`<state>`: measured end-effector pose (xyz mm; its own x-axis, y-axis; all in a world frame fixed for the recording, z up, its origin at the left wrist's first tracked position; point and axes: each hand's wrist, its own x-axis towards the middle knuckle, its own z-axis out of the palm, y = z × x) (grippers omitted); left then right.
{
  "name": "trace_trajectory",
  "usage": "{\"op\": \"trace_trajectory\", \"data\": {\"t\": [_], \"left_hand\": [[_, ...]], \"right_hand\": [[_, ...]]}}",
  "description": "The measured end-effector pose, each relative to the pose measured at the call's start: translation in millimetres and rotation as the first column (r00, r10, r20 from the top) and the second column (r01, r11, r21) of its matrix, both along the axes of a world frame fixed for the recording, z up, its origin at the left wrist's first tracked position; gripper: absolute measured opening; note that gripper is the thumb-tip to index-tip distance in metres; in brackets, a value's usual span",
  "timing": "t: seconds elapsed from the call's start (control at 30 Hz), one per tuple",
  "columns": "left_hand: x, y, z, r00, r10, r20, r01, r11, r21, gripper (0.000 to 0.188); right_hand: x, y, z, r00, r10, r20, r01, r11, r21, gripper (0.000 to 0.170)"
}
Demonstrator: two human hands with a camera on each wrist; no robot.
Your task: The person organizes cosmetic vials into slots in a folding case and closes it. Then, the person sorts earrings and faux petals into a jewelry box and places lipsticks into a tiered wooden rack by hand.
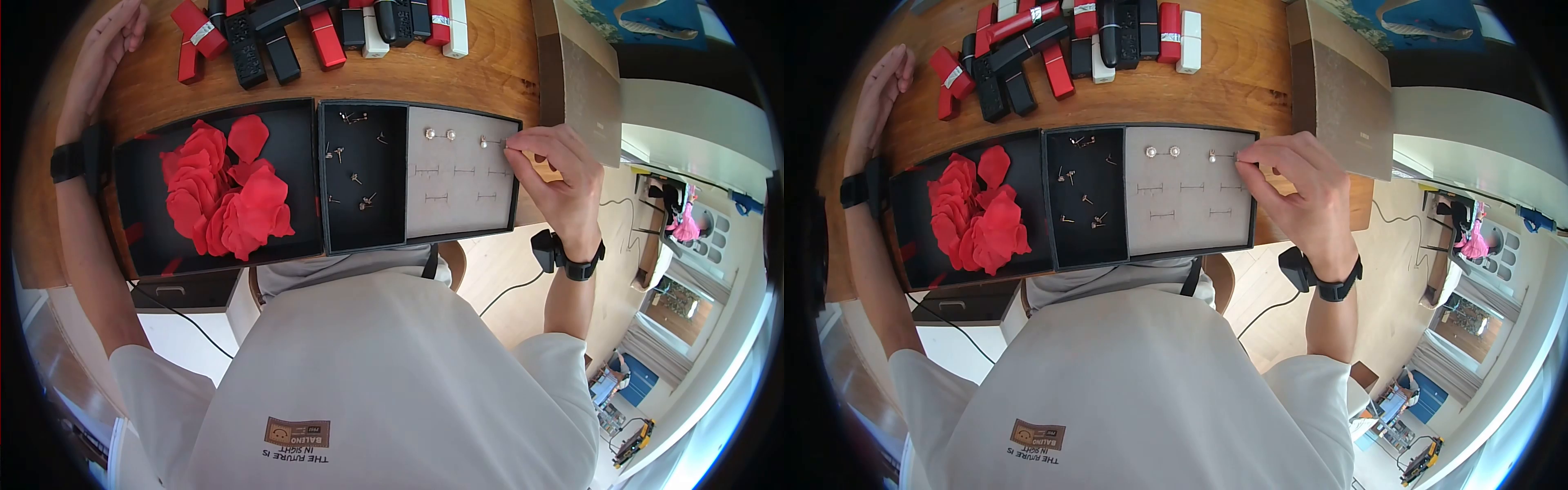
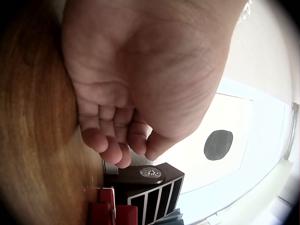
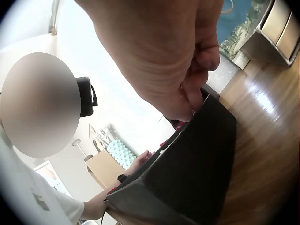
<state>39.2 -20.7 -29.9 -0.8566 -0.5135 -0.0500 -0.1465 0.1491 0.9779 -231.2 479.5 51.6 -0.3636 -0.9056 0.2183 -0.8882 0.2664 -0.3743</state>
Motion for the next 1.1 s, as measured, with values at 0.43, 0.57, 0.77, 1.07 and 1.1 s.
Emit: {"op": "trace_trajectory", "data": {"t": [0.43,0.57,0.77,1.07,1.1], "left_hand": [[0,-1,0,1.0,0.012,0.006,-0.013,1.0,0.007,0.036],[0,1,0,1.0,0.0,-0.005,0.0,1.0,0.008,0.036],[0,0,1,1.0,0.01,0.017,-0.01,1.0,-0.022,0.036],[-3,7,6,1.0,-0.008,0.015,0.008,1.0,-0.01,0.035],[-3,8,7,1.0,-0.01,0.006,0.01,1.0,-0.008,0.034]], "right_hand": [[-3,4,2,0.997,0.019,-0.07,-0.019,1.0,-0.002,0.017],[0,1,-2,0.999,-0.02,-0.044,0.021,0.999,0.03,0.017],[-3,0,-3,0.999,0.0,-0.037,0.0,1.0,0.013,0.017],[13,-25,14,0.995,0.1,-0.004,-0.1,0.995,-0.015,0.02],[17,-34,16,0.995,0.096,0.001,-0.096,0.995,-0.022,0.02]]}}
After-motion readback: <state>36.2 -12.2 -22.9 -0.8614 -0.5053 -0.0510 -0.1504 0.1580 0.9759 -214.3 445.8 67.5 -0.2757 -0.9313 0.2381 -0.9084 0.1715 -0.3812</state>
